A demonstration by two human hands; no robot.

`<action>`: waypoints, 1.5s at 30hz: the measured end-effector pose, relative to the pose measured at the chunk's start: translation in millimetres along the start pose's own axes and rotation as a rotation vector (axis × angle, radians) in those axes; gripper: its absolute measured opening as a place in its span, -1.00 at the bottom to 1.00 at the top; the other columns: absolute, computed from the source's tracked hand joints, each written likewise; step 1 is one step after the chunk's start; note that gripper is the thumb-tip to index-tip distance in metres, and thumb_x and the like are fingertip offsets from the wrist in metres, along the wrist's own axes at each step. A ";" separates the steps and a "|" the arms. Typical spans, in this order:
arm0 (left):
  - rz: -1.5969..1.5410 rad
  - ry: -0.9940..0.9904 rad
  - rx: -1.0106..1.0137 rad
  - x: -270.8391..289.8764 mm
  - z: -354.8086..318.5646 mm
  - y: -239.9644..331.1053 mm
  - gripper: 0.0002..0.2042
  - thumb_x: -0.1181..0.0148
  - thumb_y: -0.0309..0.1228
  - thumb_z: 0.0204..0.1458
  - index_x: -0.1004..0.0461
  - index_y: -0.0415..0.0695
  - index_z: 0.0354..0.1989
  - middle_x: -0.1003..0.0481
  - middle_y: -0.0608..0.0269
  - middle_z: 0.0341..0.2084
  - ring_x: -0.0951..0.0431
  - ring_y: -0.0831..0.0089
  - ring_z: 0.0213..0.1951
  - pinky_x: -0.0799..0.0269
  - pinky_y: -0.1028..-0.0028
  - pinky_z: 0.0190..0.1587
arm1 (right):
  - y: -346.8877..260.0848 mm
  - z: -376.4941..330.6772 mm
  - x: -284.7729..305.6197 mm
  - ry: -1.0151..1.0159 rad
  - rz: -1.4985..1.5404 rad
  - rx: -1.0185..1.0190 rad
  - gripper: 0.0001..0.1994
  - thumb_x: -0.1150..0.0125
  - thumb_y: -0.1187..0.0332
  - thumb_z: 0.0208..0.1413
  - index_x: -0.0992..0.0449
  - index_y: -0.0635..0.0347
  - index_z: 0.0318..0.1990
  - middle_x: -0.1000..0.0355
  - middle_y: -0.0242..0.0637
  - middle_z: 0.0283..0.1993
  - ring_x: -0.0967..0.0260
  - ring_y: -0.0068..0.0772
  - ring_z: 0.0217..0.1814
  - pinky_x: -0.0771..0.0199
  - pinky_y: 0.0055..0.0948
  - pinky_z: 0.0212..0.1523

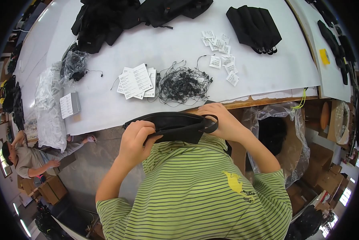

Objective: The recorder is placing small instruction booklets into black zipper cases.

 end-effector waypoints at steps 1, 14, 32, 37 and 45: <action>-0.029 0.008 0.020 -0.9 -2.8 -2.4 -0.74 -0.35 -0.57 -0.25 -0.38 -0.19 -0.40 -0.46 0.18 -0.42 -0.45 0.22 -0.41 -0.33 0.35 -0.36 | 7.6 0.1 -4.8 0.000 0.002 -0.002 -0.53 -0.36 0.33 -0.13 -0.42 0.16 0.00 -0.44 -0.26 -0.12 -0.30 -0.18 0.01 -0.23 -0.30 0.10; -0.370 -0.209 0.544 -19.3 -35.0 -40.7 -0.79 -0.30 -0.45 -0.07 -0.47 -0.31 -0.32 -0.46 0.12 -0.50 -0.46 0.32 -0.46 -0.36 0.44 -0.35 | 10.9 -7.8 47.6 -0.063 0.383 -0.337 -0.57 -0.33 0.24 -0.01 -0.28 0.20 -0.07 -0.43 -0.01 -0.20 -0.38 -0.13 -0.09 -0.33 -0.34 -0.07; -0.286 -0.798 0.416 -45.5 -9.3 -5.4 -0.80 0.01 -0.22 0.19 -0.42 -0.06 -0.22 -0.37 0.01 -0.69 -0.41 0.05 -0.58 -0.29 0.24 -0.49 | 86.2 7.7 22.2 0.721 2.082 -0.327 -0.72 -0.06 0.11 0.21 -0.42 0.13 -0.38 -0.33 -0.37 -0.48 -0.17 -0.48 -0.45 -0.20 -0.52 -0.50; -0.177 -0.838 0.292 -46.9 -2.4 7.6 -0.79 0.03 -0.20 0.20 -0.36 -0.07 -0.34 -0.33 0.05 -0.74 -0.40 0.05 -0.60 -0.24 0.19 -0.53 | 66.0 36.9 -4.2 0.581 2.129 -0.290 -0.68 -0.02 0.07 0.21 -0.40 0.13 -0.41 -0.22 -0.47 -0.64 -0.02 -0.59 -0.65 0.02 -0.58 -0.63; -0.175 -0.803 0.257 -48.3 -0.7 10.6 -0.79 0.02 -0.20 0.19 -0.37 -0.07 -0.34 -0.32 0.07 -0.76 -0.39 0.08 -0.64 -0.23 0.21 -0.56 | 110.2 0.6 -13.0 1.008 1.527 -0.771 -0.64 0.05 0.01 0.22 -0.36 0.05 -0.48 -0.10 -0.52 -0.73 0.07 -0.61 -0.74 0.12 -0.54 -0.68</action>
Point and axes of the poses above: each hand's wrist, its own z-axis towards the middle knuckle, its own x-axis out of the back of the hand, y = z × x, the point moved 9 cm from there along z, towards the middle knuckle
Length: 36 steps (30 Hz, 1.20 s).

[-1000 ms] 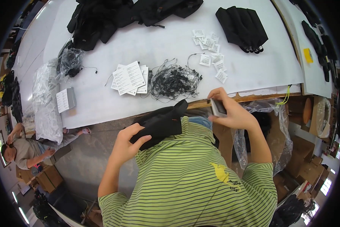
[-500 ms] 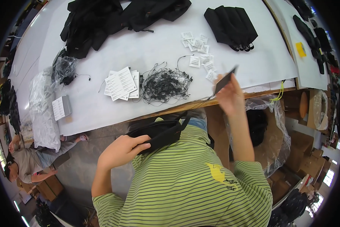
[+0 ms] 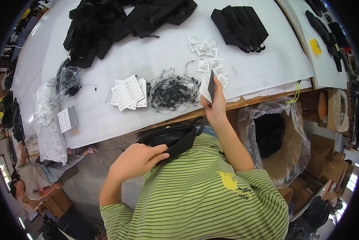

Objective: The recorder is placing small instruction booklets into black zipper cases.

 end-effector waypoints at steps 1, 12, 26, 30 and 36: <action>0.000 0.005 -0.002 0.6 0.1 0.8 -0.79 0.02 -0.20 0.19 -0.37 -0.07 -0.34 -0.32 0.08 -0.76 -0.39 0.09 -0.64 -0.23 0.22 -0.56 | 0.2 0.0 3.4 0.029 -0.036 0.026 -0.64 0.07 0.01 0.22 -0.36 0.04 -0.49 -0.13 -0.52 -0.72 0.05 -0.61 -0.74 0.11 -0.55 -0.67; 0.013 0.015 0.007 3.2 -1.2 1.5 -0.82 -0.02 -0.23 0.17 -0.40 -0.07 -0.31 -0.34 0.06 -0.74 -0.39 0.07 -0.63 -0.24 0.24 -0.56 | 8.0 -2.3 -3.0 -0.060 -0.184 0.080 -0.60 0.17 0.06 0.29 -0.36 0.10 -0.50 -0.15 -0.47 -0.73 0.00 -0.60 -0.75 0.08 -0.57 -0.69; 0.045 0.034 0.018 6.8 -3.2 1.4 -0.81 -0.06 -0.23 0.14 -0.40 -0.09 -0.31 -0.41 0.05 -0.67 -0.43 0.03 -0.57 -0.26 0.23 -0.53 | 5.4 1.1 7.8 0.115 -0.298 0.144 -0.61 0.05 0.02 0.26 -0.46 0.13 -0.44 -0.32 -0.52 -0.61 -0.15 -0.71 -0.65 -0.04 -0.66 -0.65; 0.034 0.037 0.025 8.6 -3.9 -1.0 -0.82 -0.06 -0.24 0.14 -0.41 -0.09 -0.31 -0.41 0.03 -0.66 -0.44 0.03 -0.56 -0.27 0.22 -0.53 | 4.1 -4.8 -13.4 -0.031 -0.282 0.125 -0.63 0.07 0.05 0.28 -0.45 0.13 -0.41 -0.27 -0.46 -0.67 -0.13 -0.66 -0.68 0.02 -0.64 -0.68; 0.047 0.080 -0.028 10.1 2.3 1.1 -0.81 -0.06 -0.23 0.14 -0.37 -0.08 -0.35 -0.39 0.03 -0.67 -0.43 0.00 -0.55 -0.27 0.18 -0.52 | 30.7 12.3 -9.8 -0.199 0.137 -0.127 -0.63 0.07 0.05 0.29 -0.29 0.10 -0.48 -0.03 -0.48 -0.79 0.05 -0.58 -0.79 0.16 -0.55 -0.75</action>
Point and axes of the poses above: each hand's wrist, its own z-axis towards the middle knuckle, its own x-axis out of the back of the hand, y = z × x, the point moved 9 cm from there along z, towards the middle knuckle
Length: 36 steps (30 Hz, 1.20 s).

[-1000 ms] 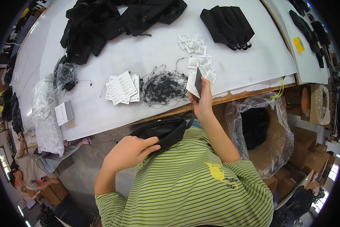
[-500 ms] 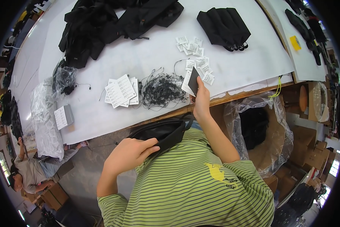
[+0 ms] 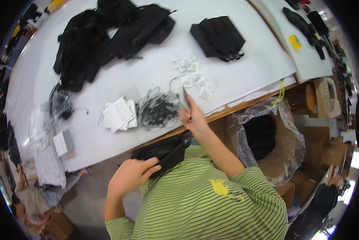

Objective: The recorder is placing small instruction booklets into black zipper cases.

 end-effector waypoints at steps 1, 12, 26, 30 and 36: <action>-0.003 -0.003 0.029 0.1 0.0 -1.6 -0.80 -0.07 -0.22 0.13 -0.37 -0.10 -0.36 -0.40 0.02 -0.66 -0.43 -0.01 -0.54 -0.27 0.18 -0.52 | -0.8 2.9 2.2 0.000 0.028 0.040 -0.64 0.05 0.05 0.28 -0.32 0.10 -0.45 -0.07 -0.48 -0.76 0.04 -0.59 -0.78 0.15 -0.56 -0.75; 0.043 0.037 -0.045 11.7 9.1 22.1 -0.81 -0.13 -0.30 0.08 -0.36 -0.16 -0.41 -0.38 0.12 -0.63 -0.43 0.07 -0.55 -0.28 0.26 -0.53 | -92.2 -22.9 4.0 0.293 -0.555 0.855 -0.62 -0.08 0.15 0.25 -0.32 0.24 -0.51 -0.07 -0.59 -0.69 0.11 -0.81 -0.61 0.17 -0.57 -0.65; 0.119 0.134 -0.257 18.9 43.5 40.3 -0.83 -0.20 -0.33 0.02 -0.48 -0.18 -0.34 -0.34 0.00 0.04 -0.45 0.04 -0.09 -0.39 0.27 -0.08 | -121.7 -74.6 -36.1 -0.042 -0.828 0.656 -0.80 -0.22 0.31 0.14 -0.54 0.28 -0.39 -0.15 -0.63 -0.71 0.07 -0.83 -0.65 0.13 -0.59 -0.66; 0.120 0.362 -0.346 25.6 56.7 58.2 -0.82 -0.30 -0.38 -0.09 -0.48 -0.14 -0.34 -0.20 0.03 0.20 -0.34 0.03 0.09 -0.34 0.22 0.04 | -98.9 -108.9 -76.4 -0.260 -1.392 0.464 -0.84 -0.30 0.29 0.05 -0.62 0.19 -0.35 -0.29 -0.45 -0.72 -0.09 -0.73 -0.69 -0.07 -0.60 -0.63; 0.245 0.210 -0.570 -11.3 67.9 72.0 -0.82 -0.27 -0.33 -0.07 -0.45 -0.07 -0.33 -0.45 0.30 -0.10 -0.42 0.34 -0.07 -0.27 0.30 0.01 | -56.0 -121.4 -58.4 -0.568 -1.864 0.449 -0.79 -0.24 0.17 0.04 -0.64 0.09 -0.34 -0.47 -0.24 -0.60 -0.41 -0.26 -0.61 -0.37 -0.43 -0.52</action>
Point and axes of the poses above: each hand's wrist, its own z-axis towards the middle knuckle, its own x-axis out of the back of the hand, y = z × x, the point moved 9 cm from there along z, towards the middle knuckle
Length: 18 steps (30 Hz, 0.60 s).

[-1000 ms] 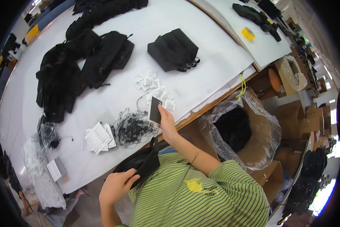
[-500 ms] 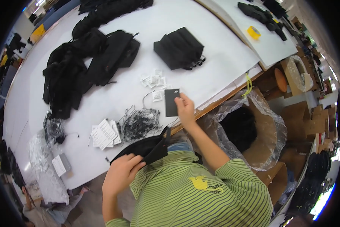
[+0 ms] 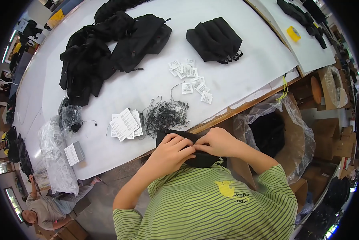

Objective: The recorder is placing small instruction booklets into black zipper cases.

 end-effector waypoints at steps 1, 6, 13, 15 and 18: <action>-0.049 -0.021 0.036 -1.6 1.1 -7.2 -0.85 -0.25 -0.34 -0.03 -0.48 -0.10 -0.34 -0.50 0.32 -0.37 -0.48 0.34 -0.30 -0.34 0.34 -0.17 | 5.0 -2.9 -0.5 -0.021 0.119 -0.068 -0.79 -0.25 0.17 0.04 -0.64 0.07 -0.30 -0.46 -0.25 -0.61 -0.40 -0.28 -0.61 -0.36 -0.45 -0.51; -0.681 -0.236 0.288 -16.9 37.2 -66.7 -0.78 -0.08 -0.28 0.13 -0.50 -0.20 -0.28 -0.50 0.19 -0.56 -0.47 0.32 -0.49 -0.36 0.43 -0.36 | 9.9 -22.6 -7.2 -0.121 0.103 -0.120 -0.71 -0.32 0.07 0.00 -0.54 0.11 -0.44 -0.20 -0.38 -0.80 -0.16 -0.38 -0.77 -0.13 -0.49 -0.64; 0.073 0.326 0.252 -30.1 102.3 -175.4 -0.72 -0.22 -0.45 -0.07 -0.42 -0.15 -0.15 -0.42 0.08 -0.20 -0.38 0.13 -0.08 -0.27 0.26 0.01 | 1.3 -31.7 11.7 0.095 -0.041 -0.026 -0.63 -0.29 -0.04 -0.03 -0.56 0.10 -0.47 -0.27 -0.31 -0.78 -0.29 -0.23 -0.72 -0.25 -0.38 -0.62; 0.104 0.308 0.251 -28.7 104.9 -178.5 -0.72 -0.23 -0.46 -0.09 -0.43 -0.12 -0.16 -0.42 0.09 -0.19 -0.38 0.13 -0.10 -0.25 0.29 0.00 | 3.2 -35.3 22.6 0.148 -0.061 -0.014 -0.64 -0.30 -0.04 -0.04 -0.57 0.10 -0.48 -0.28 -0.30 -0.78 -0.29 -0.23 -0.72 -0.26 -0.38 -0.61; 0.130 0.272 0.217 -25.3 101.1 -175.0 -0.77 -0.22 -0.47 -0.07 -0.44 -0.14 -0.19 -0.44 0.14 -0.29 -0.40 0.18 -0.17 -0.25 0.32 -0.02 | -2.2 -32.6 40.9 0.232 -0.203 0.036 -0.69 -0.34 0.03 -0.08 -0.59 0.11 -0.51 -0.32 -0.27 -0.75 -0.33 -0.21 -0.69 -0.29 -0.41 -0.61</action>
Point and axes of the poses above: each hand's wrist, its own z-axis towards the middle knuckle, its own x-axis out of the back of the hand, y = z × x, the point moved 9 cm from there along z, towards the middle knuckle
